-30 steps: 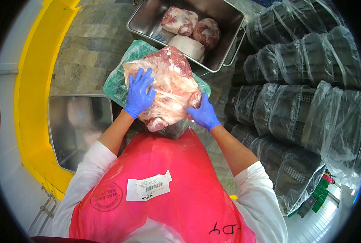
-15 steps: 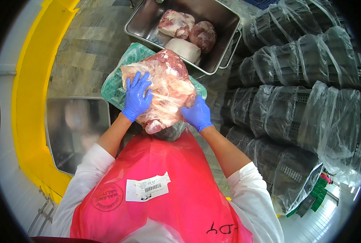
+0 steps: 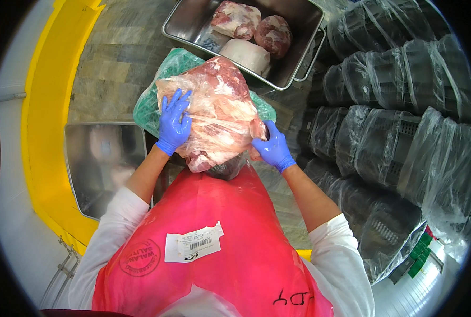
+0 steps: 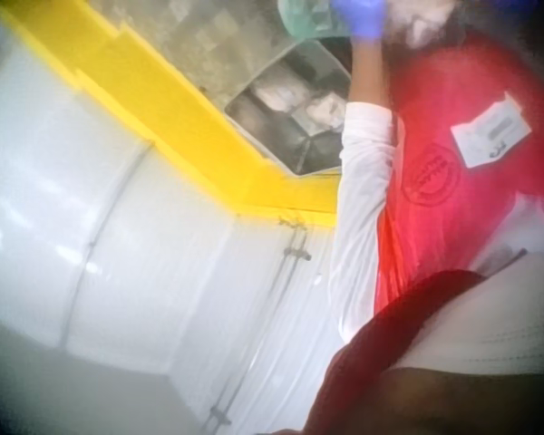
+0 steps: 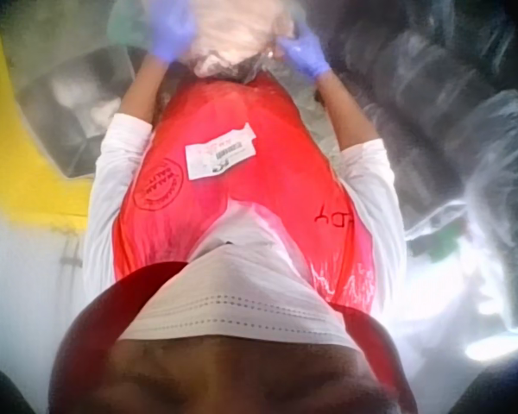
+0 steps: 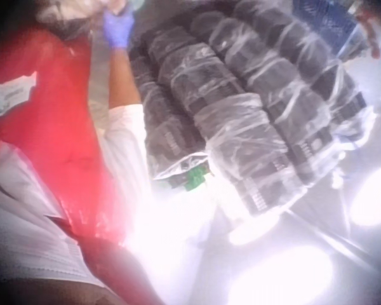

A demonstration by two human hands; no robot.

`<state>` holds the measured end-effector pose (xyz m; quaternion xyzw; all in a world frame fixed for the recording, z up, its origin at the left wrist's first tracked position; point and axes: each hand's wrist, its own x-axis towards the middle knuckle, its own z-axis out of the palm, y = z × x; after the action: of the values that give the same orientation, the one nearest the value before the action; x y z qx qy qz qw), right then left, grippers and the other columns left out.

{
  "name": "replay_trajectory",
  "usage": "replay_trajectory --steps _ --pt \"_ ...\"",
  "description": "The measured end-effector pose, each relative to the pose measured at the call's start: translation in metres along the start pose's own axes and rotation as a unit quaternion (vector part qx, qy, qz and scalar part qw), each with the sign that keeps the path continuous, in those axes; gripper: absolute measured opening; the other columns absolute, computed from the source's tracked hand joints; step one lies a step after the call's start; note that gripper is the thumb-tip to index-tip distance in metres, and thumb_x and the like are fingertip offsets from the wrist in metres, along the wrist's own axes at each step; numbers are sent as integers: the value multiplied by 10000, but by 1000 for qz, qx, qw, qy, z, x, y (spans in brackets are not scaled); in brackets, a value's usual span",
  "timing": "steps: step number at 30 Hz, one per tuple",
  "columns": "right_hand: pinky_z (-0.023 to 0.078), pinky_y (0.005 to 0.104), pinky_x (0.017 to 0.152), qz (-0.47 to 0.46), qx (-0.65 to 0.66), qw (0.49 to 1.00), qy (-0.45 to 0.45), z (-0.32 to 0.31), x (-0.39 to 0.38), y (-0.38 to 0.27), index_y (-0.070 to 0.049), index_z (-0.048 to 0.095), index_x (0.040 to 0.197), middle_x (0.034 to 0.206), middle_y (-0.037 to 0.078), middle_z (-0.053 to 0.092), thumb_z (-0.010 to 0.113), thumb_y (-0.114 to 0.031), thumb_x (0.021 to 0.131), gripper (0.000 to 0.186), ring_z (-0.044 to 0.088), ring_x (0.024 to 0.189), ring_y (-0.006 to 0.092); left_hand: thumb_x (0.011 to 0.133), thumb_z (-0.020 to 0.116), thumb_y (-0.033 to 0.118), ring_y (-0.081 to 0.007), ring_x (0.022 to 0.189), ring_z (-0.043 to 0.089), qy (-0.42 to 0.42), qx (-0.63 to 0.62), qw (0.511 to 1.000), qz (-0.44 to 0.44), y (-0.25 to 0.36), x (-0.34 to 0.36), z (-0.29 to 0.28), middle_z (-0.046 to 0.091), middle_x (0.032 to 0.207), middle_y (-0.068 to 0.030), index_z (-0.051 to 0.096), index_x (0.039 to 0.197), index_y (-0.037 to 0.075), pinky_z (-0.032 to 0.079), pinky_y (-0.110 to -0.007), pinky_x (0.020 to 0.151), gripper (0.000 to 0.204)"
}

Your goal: The person unwraps a large piece of meat from plastic packaging and places it on a green cutting board. They then use a knife to trim fat from the meat and cut a portion, placing the trimmed piece into a metal tray.

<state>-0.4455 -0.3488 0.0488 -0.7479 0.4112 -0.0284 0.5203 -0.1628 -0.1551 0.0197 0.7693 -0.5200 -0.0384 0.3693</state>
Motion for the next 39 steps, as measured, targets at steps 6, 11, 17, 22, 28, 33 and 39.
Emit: replay_trajectory --steps 6,11,17,22,28,33,39 --pt "556 415 940 11 34 999 -40 -10 5 1 6 600 1287 1133 271 721 776 -327 805 612 724 1083 385 919 557 81 -386 1461 475 -8 0 1000 -17 -2 4 -2 612 1486 -118 602 1406 57 218 -593 1246 489" --pt "558 452 964 51 -143 988 -39 1 9 -23 -25 587 1357 1219 271 707 824 -342 776 703 699 1135 415 935 551 100 -368 1474 460 -2 9 1000 -20 2 2 -1 592 1504 -115 606 1403 68 227 -592 1241 472" --pt "567 492 918 57 -180 982 1 15 18 -31 -55 598 1342 1139 292 706 793 -288 741 673 673 1076 488 938 555 96 -364 1469 467 -10 14 1000 -23 4 3 -1 598 1499 -110 602 1419 77 228 -585 1244 484" --pt "573 496 879 36 -158 986 -30 -6 23 -29 -50 636 1269 1062 308 712 750 -280 755 574 690 1020 488 931 568 90 -360 1429 517 9 -17 999 -32 2 5 -2 645 1441 -110 643 1371 75 248 -592 1235 447" --pt "575 398 875 50 -56 988 -134 -32 41 -18 -46 680 1272 1013 206 750 780 -223 758 553 744 930 291 921 587 92 -364 1292 625 44 -57 996 -57 -8 5 1 703 1326 -146 687 1308 69 277 -591 1222 401" --pt "554 344 916 49 2 977 -205 -45 62 -3 -18 669 1320 1093 117 735 797 -170 773 582 688 983 185 917 576 62 -360 990 729 44 -134 977 -158 -23 9 2 737 1157 -197 680 1307 50 354 -539 1198 404" --pt "552 331 919 85 91 962 -241 -50 63 1 -37 668 1358 1111 87 737 807 -160 787 600 684 969 170 912 559 39 -364 989 719 63 -82 991 -87 -21 14 -1 730 1132 -219 662 1324 39 415 -528 1155 425"
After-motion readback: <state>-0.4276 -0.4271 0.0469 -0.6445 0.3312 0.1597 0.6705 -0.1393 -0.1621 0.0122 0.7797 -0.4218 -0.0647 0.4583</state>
